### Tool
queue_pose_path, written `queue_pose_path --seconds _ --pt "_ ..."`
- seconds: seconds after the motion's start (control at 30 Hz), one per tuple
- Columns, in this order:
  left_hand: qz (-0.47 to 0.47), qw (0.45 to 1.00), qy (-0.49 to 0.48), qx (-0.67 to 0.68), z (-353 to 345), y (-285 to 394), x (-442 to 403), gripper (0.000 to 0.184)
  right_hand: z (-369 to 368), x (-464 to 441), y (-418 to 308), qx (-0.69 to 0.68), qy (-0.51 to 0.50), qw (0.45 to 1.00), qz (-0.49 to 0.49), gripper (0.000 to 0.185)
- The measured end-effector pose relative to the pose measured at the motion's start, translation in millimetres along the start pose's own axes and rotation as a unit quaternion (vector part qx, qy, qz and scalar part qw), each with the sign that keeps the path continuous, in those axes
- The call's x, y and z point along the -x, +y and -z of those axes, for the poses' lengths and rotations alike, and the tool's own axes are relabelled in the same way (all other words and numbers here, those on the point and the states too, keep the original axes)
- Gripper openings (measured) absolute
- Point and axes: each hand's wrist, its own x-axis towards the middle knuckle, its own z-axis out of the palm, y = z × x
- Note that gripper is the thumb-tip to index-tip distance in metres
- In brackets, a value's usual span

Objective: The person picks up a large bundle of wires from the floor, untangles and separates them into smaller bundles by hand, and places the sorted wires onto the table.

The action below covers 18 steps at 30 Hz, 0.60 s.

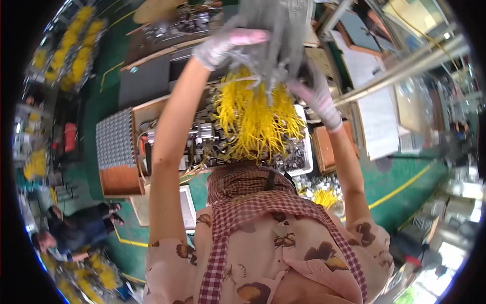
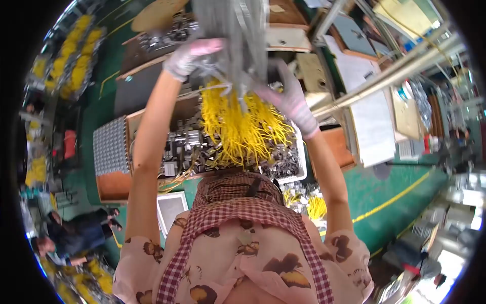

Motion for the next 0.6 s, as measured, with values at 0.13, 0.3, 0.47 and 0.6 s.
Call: queue_pose_path --seconds 0.13,0.3,0.47,0.6 --pt "-0.028 0.998 -0.018 0.047 -3.5 -44.4 -26.9 0.047 -23.8 13.1 88.3 -0.064 0.107 0.992 -0.010 0.048" --pt "-0.190 0.901 0.298 -0.252 -36.0 -32.0 -6.4 0.110 -33.3 -2.8 93.6 -0.023 0.142 0.988 0.048 0.024" --pt "-0.124 0.781 0.507 -0.343 -105.0 -24.5 10.2 0.106 -38.9 -7.1 104.3 -0.094 0.194 0.976 0.024 0.035" --pt "-0.053 0.777 0.534 -0.328 -116.6 -15.8 5.1 0.109 -48.3 -1.6 91.2 -0.143 0.214 0.965 0.054 0.045"
